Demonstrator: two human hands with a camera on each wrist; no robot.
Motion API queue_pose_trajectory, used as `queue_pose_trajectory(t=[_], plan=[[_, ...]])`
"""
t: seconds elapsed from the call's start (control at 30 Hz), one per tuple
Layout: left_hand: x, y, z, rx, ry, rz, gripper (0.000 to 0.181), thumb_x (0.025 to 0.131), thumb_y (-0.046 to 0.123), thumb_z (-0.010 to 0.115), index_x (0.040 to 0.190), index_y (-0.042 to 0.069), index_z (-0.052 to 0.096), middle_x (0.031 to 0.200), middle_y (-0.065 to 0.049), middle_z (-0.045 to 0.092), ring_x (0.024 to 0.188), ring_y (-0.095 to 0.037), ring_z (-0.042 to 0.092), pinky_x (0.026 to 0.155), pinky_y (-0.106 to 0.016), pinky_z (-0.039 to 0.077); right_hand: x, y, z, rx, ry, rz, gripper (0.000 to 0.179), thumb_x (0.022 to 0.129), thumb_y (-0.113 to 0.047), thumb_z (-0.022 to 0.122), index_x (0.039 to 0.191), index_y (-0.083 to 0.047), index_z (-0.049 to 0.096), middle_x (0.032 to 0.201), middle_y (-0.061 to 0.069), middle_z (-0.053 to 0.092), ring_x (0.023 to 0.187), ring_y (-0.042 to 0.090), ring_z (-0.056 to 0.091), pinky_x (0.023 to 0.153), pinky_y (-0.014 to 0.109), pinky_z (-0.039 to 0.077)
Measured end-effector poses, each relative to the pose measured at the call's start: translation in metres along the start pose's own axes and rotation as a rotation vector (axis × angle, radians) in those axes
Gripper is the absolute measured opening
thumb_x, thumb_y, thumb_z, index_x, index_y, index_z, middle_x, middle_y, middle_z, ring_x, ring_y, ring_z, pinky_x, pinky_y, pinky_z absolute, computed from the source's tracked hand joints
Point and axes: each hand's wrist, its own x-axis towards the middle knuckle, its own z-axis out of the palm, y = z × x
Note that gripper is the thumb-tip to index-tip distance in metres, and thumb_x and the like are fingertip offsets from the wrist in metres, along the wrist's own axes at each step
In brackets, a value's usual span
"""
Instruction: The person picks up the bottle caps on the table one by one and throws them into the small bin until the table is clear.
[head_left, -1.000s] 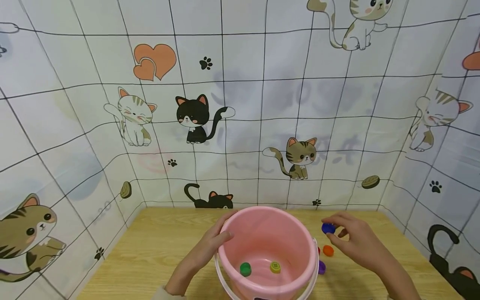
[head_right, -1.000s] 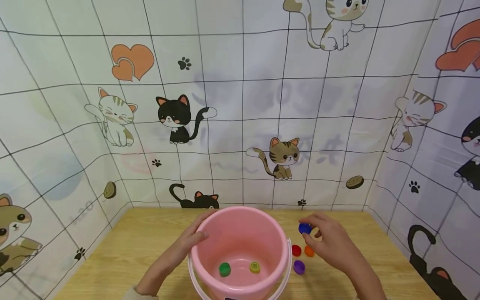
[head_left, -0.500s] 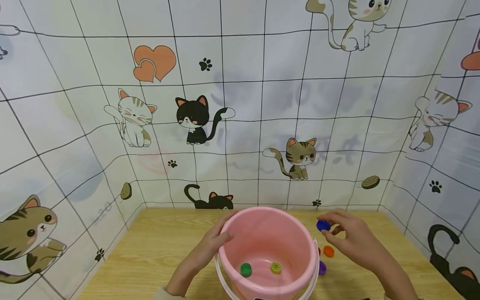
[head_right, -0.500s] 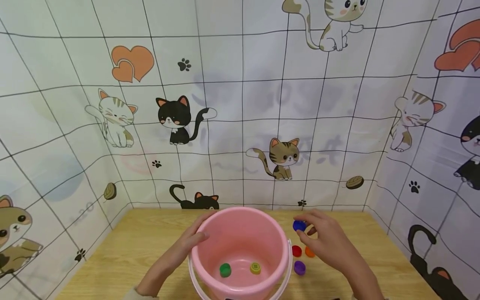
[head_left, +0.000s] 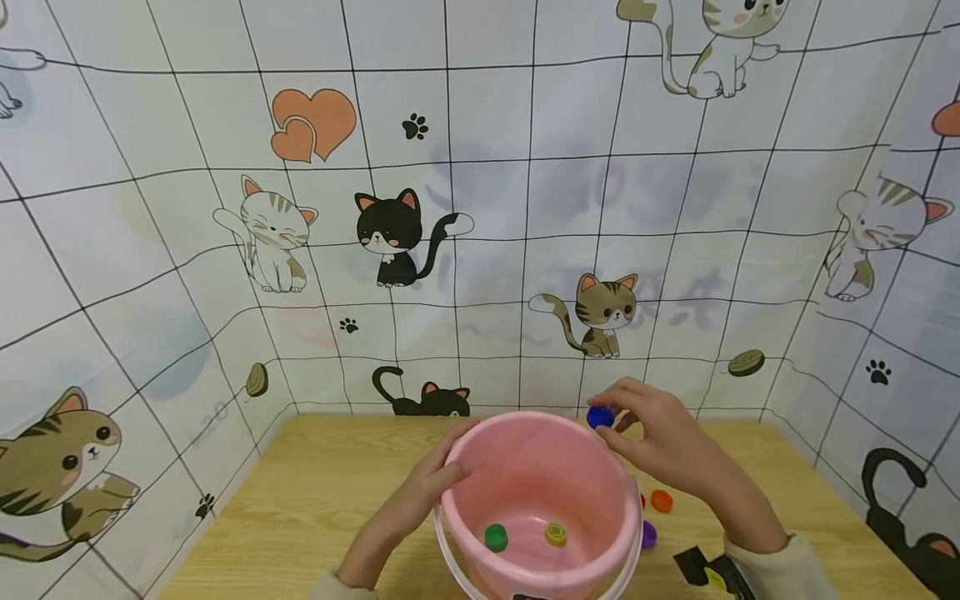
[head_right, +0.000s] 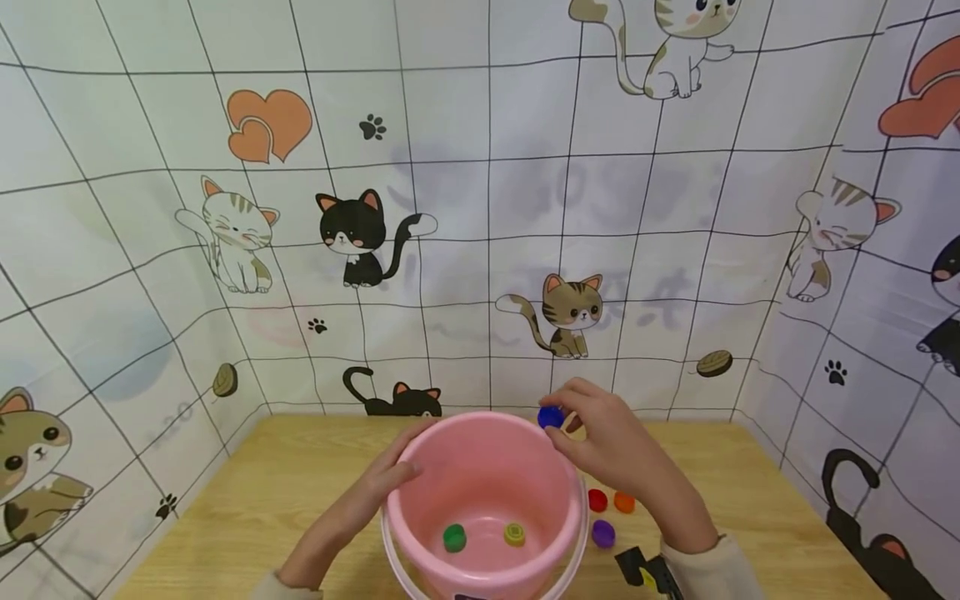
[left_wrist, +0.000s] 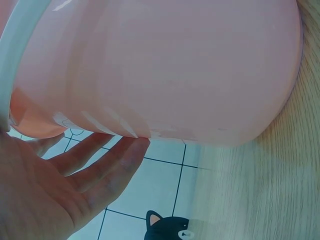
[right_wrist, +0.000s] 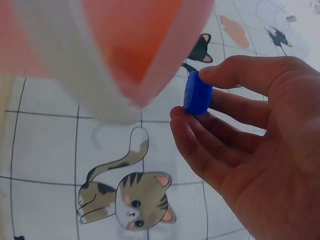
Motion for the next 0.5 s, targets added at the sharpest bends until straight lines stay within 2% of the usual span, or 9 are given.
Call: queue_pose_trajectory(t=[0.27,0.5], plan=[[0.0,0.002,0.0,-0.014,-0.017,0.019,0.056,0.104,0.023,0.048,0.159,0.026,0.035,0.152,-0.023,0.046,0.112,-0.052,0.066,0.09,-0.06,0.059,0.038,-0.013,-0.004,-0.021,-0.071,-0.099,0.024,0.09,-0.005,0.076,0.113,-0.009,0.073,0.103,-0.002,0.068,0.085,0.007,0.067,0.073,0.023,0.061],[-0.001,0.002,0.0,-0.01,-0.009,0.018,0.057,0.103,0.023,0.048,0.159,0.026,0.035,0.151,-0.021,0.047,0.113,-0.051,0.066,0.09,-0.059,0.059,0.059,-0.023,-0.003,-0.012,-0.163,-0.065,0.024,0.092,-0.011,0.076,0.115,-0.008,0.072,0.106,0.001,0.069,0.089,0.009,0.069,0.077,0.023,0.061]])
